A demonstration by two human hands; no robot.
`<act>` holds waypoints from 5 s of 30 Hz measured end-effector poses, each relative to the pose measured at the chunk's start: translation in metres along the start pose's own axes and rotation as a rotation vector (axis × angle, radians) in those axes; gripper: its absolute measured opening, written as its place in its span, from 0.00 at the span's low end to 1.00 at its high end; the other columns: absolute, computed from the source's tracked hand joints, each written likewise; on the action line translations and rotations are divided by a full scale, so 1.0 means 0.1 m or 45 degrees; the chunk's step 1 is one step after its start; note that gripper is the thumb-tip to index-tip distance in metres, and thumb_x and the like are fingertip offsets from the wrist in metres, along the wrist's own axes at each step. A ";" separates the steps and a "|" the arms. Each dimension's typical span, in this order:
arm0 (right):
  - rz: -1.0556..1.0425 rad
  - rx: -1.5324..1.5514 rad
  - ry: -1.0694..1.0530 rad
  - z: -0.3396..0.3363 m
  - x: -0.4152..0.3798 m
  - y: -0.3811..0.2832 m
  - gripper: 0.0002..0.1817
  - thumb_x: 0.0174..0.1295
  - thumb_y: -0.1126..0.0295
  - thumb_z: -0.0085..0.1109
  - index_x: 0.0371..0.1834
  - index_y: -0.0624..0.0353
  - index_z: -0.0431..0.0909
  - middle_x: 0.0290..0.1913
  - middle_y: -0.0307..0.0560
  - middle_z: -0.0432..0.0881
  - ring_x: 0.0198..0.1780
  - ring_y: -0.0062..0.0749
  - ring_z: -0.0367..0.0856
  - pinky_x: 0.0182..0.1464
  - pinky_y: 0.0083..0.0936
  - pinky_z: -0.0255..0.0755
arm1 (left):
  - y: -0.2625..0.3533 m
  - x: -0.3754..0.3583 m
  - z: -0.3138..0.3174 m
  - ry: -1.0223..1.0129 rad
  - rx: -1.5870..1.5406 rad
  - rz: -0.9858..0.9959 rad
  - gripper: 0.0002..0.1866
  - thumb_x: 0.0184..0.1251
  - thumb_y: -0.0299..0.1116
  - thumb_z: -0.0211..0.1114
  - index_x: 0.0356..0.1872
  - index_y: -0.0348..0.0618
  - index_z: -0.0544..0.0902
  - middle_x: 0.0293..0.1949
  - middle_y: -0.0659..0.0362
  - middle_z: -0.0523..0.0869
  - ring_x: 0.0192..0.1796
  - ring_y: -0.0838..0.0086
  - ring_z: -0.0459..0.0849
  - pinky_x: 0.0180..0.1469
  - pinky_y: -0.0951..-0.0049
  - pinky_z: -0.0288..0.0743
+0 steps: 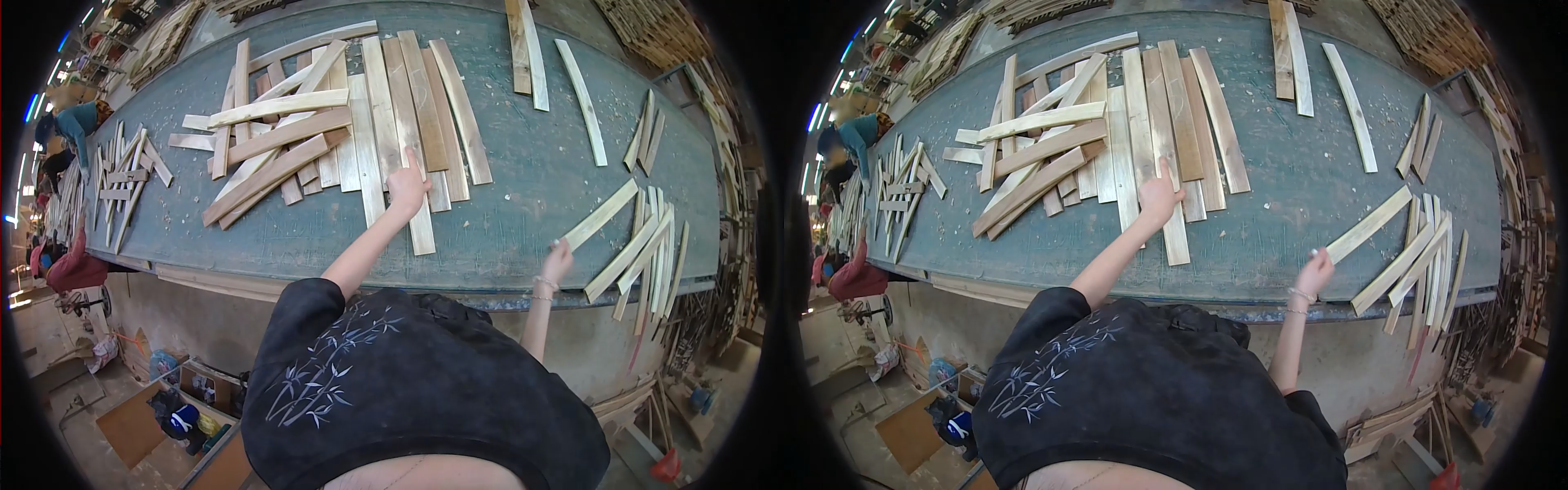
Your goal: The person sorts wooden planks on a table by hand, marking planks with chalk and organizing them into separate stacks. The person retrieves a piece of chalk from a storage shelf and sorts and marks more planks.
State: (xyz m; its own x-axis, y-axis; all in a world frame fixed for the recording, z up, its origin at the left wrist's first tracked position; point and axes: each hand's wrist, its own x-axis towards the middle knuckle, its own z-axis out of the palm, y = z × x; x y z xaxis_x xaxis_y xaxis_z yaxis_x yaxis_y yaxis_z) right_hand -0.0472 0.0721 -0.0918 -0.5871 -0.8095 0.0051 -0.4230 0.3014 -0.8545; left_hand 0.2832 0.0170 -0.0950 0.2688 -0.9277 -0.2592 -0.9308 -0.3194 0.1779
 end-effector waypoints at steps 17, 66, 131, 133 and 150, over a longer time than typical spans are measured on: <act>-0.489 -0.612 -0.986 1.39 -0.95 -1.34 0.18 0.56 0.56 0.48 0.29 0.62 0.77 0.28 0.44 0.79 0.33 0.27 0.75 0.34 0.25 0.66 | 0.19 -1.27 -0.32 -0.175 -0.705 0.591 0.47 0.49 0.38 0.63 0.61 0.31 0.38 0.30 0.48 0.80 0.28 0.57 0.79 0.34 0.66 0.73; 0.675 0.677 -1.463 2.00 -0.37 -1.39 0.14 0.59 0.59 0.46 0.29 0.59 0.73 0.31 0.46 0.79 0.30 0.28 0.76 0.37 0.24 0.70 | 0.08 -0.33 -0.43 0.051 -1.433 0.423 0.59 0.39 0.41 0.69 0.60 0.33 0.30 0.33 0.51 0.81 0.31 0.65 0.81 0.34 0.72 0.75; -0.837 -0.901 -0.189 3.12 0.24 -1.52 0.12 0.61 0.62 0.39 0.34 0.58 0.69 0.36 0.50 0.68 0.30 0.45 0.75 0.29 0.36 0.71 | 0.17 2.40 -0.47 0.876 -0.434 1.709 0.13 0.56 0.41 0.51 0.36 0.45 0.77 0.38 0.57 0.77 0.48 0.65 0.71 0.56 0.53 0.53; -0.841 -0.900 -0.174 3.09 0.22 -1.51 0.12 0.61 0.63 0.39 0.34 0.58 0.69 0.35 0.50 0.68 0.30 0.46 0.74 0.29 0.36 0.71 | 0.35 2.44 -0.26 0.627 -0.373 1.576 0.13 0.56 0.41 0.51 0.33 0.45 0.78 0.36 0.58 0.76 0.47 0.65 0.71 0.57 0.51 0.50; -0.548 -0.639 -0.437 4.28 -2.86 -2.42 0.08 0.59 0.69 0.39 0.36 0.62 0.66 0.35 0.54 0.67 0.30 0.51 0.72 0.30 0.41 0.67 | -2.62 1.85 -0.47 0.395 -0.398 1.441 0.11 0.51 0.36 0.54 0.13 0.46 0.75 0.20 0.62 0.72 0.36 0.71 0.72 0.61 0.64 0.53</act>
State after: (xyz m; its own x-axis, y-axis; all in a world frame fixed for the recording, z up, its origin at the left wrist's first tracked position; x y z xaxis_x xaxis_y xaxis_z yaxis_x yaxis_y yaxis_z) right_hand 0.5184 0.0150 -0.1090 -0.0846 -0.9950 0.0534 -0.8794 0.0494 -0.4734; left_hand 0.5882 -0.0804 -0.1446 -0.5697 -0.7053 0.4219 -0.5891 0.7084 0.3887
